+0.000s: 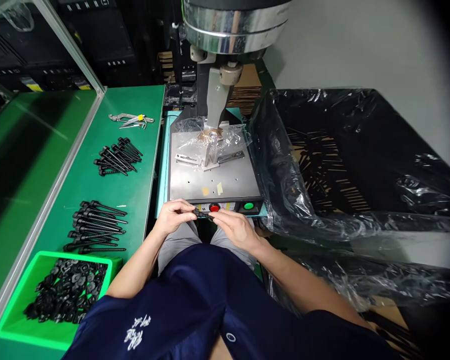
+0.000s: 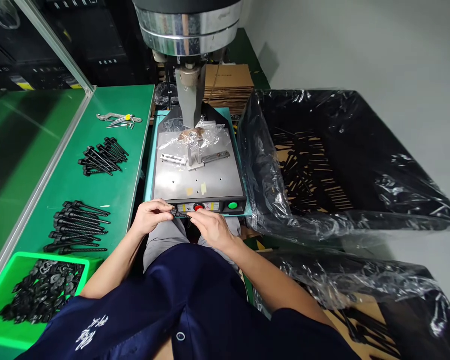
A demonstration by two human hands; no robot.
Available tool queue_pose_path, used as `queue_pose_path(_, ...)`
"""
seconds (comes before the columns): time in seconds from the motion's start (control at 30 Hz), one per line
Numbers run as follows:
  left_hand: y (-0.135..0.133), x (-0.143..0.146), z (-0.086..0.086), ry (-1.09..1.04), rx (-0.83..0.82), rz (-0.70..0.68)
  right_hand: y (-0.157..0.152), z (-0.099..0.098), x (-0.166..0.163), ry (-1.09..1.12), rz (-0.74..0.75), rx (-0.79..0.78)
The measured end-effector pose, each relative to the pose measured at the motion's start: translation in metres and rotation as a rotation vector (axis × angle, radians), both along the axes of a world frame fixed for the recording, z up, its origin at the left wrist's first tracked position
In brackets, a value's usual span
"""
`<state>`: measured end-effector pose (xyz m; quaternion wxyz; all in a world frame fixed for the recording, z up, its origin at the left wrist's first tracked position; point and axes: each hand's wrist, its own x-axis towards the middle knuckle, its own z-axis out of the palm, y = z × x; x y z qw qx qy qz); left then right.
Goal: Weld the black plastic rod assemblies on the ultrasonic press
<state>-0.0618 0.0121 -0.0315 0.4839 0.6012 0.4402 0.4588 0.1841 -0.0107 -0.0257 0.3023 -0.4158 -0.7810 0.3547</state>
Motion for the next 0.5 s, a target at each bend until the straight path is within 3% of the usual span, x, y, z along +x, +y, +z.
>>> queue_pose_path(0.17, -0.012, 0.024, -0.009, -0.111, -0.02, 0.117, -0.005, -0.016, -0.008, 0.232, -0.045, -0.272)
queue_pose_path(0.3, -0.02, 0.049, -0.016, -0.181, -0.022, 0.281, -0.003, -0.023, -0.013, 0.358, -0.174, -0.383)
queue_pose_path(0.37, -0.015, 0.055, -0.018, -0.147, -0.021, 0.275, 0.001, -0.024, -0.014, 0.4, -0.177, -0.467)
queue_pose_path(0.5, 0.003, 0.063, -0.019, -0.011, 0.008, 0.11, 0.015, -0.022, -0.016, 0.563, -0.138, -0.623)
